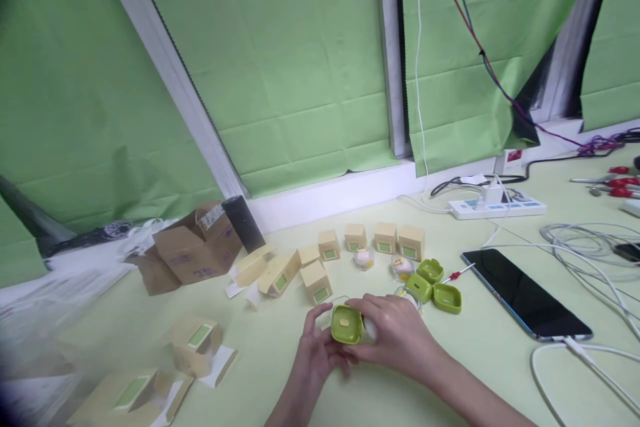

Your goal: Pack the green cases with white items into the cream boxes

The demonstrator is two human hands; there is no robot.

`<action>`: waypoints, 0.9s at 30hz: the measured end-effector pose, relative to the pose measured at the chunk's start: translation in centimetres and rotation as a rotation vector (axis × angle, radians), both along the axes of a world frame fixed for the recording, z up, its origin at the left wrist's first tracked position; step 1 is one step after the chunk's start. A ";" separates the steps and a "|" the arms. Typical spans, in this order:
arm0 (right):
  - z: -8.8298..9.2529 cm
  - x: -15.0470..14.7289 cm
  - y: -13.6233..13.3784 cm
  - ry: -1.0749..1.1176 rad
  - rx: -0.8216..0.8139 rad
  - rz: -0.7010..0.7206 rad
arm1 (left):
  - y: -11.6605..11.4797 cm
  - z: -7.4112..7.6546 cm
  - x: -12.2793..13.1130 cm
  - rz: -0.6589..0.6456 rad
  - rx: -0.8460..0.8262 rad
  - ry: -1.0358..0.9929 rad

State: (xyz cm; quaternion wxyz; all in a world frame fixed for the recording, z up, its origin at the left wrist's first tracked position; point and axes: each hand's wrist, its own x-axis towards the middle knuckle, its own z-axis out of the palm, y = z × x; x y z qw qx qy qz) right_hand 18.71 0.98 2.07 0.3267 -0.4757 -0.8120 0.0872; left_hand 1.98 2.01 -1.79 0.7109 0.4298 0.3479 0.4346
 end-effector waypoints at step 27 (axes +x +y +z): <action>-0.7 -0.4 -0.4 0.064 0.021 0.321 | -1.5 0.7 0.9 -0.057 -0.168 -0.374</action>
